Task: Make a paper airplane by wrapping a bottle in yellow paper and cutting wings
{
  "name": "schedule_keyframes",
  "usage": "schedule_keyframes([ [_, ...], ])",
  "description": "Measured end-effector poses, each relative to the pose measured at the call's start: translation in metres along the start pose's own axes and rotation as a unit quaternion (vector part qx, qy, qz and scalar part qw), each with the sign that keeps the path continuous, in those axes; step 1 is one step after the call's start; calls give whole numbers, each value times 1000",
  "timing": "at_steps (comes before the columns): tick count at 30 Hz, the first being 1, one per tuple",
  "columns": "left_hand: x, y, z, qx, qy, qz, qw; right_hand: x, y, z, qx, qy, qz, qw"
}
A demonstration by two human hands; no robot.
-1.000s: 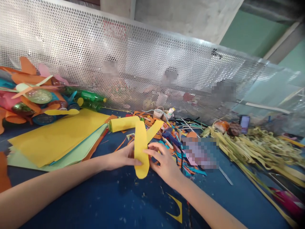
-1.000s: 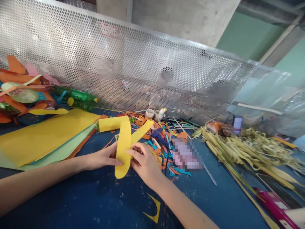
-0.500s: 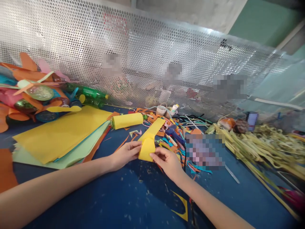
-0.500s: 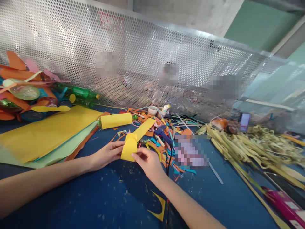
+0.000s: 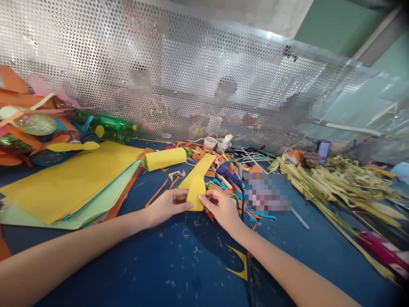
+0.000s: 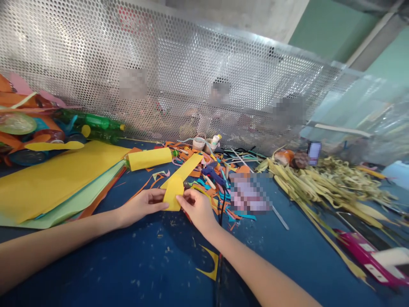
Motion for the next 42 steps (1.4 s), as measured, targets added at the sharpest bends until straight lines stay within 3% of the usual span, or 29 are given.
schedule_keyframes([
  [3, -1, -2, 0, -2, 9, -17, 1000, -3, -5, 2, -26, 19, 19, 999],
  [6, 1, -1, 1, -1, 1, -32, 999, -4, -8, 2, -46, 28, -29, 998],
  [11, 4, 3, 3, -2, -7, -94, 996, -5, -4, 0, -12, 38, -115, 993],
  [19, 11, 0, 2, -5, -30, -81, 996, -11, -4, 2, -17, 51, -123, 991],
  [31, 4, 2, 4, 26, 11, -132, 991, -8, -8, 6, -22, 49, -117, 992],
  [37, 4, -3, 3, 11, 2, -123, 992, -8, -6, 7, -33, 49, -109, 992],
  [42, 11, -7, 4, -23, -20, -70, 997, -18, -13, 10, -60, 87, -62, 992],
])
Point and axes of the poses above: each hand's wrist, its own z-axis away from the middle knuckle, its own x-axis out of the palm, y = z × x, the point moved 10 cm from there along -z, towards the middle knuckle
